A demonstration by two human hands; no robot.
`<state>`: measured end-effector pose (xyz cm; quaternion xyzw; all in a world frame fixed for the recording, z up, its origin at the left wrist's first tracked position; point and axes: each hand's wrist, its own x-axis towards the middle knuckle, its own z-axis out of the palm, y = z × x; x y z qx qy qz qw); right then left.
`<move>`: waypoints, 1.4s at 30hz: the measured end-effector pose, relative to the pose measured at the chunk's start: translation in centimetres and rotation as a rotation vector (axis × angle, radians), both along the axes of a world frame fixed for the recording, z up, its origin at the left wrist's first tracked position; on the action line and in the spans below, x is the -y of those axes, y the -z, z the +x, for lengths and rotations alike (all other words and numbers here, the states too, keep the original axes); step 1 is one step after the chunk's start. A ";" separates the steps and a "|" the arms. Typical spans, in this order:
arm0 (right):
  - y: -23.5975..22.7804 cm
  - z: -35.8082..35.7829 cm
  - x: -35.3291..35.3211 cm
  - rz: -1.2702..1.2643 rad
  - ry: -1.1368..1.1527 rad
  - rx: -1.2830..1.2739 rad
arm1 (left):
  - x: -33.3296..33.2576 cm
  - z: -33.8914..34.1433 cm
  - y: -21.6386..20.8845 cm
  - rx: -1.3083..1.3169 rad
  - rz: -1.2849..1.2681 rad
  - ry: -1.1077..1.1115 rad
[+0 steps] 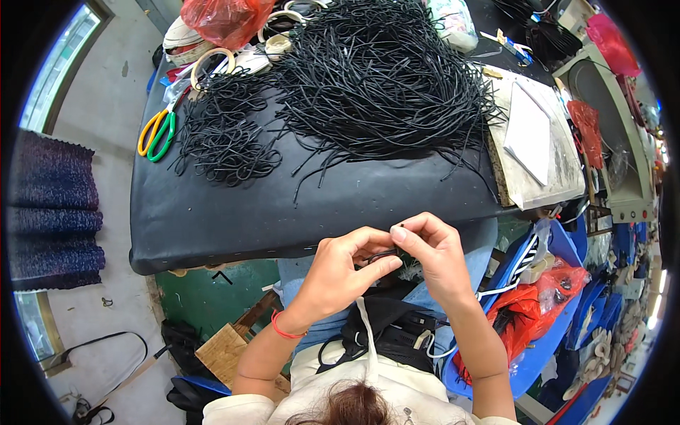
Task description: The person sits at a workbench and repeatedly ties black cords into small loops by hand. They pick up individual cords from a large pile on the table, form a loop, and secure it before placing the finished item aside.
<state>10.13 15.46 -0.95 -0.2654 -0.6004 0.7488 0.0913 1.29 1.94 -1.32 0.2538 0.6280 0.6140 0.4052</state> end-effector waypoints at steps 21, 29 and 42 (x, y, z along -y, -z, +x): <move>-0.6 0.6 -0.2 0.003 -0.171 0.069 | 0.4 -0.6 0.3 0.056 0.019 0.098; 1.0 0.8 0.1 0.118 -0.068 0.026 | 0.2 0.2 0.6 0.172 -0.080 0.174; 1.4 0.6 0.3 0.294 0.091 -0.054 | -0.4 0.9 0.5 -0.248 0.061 0.037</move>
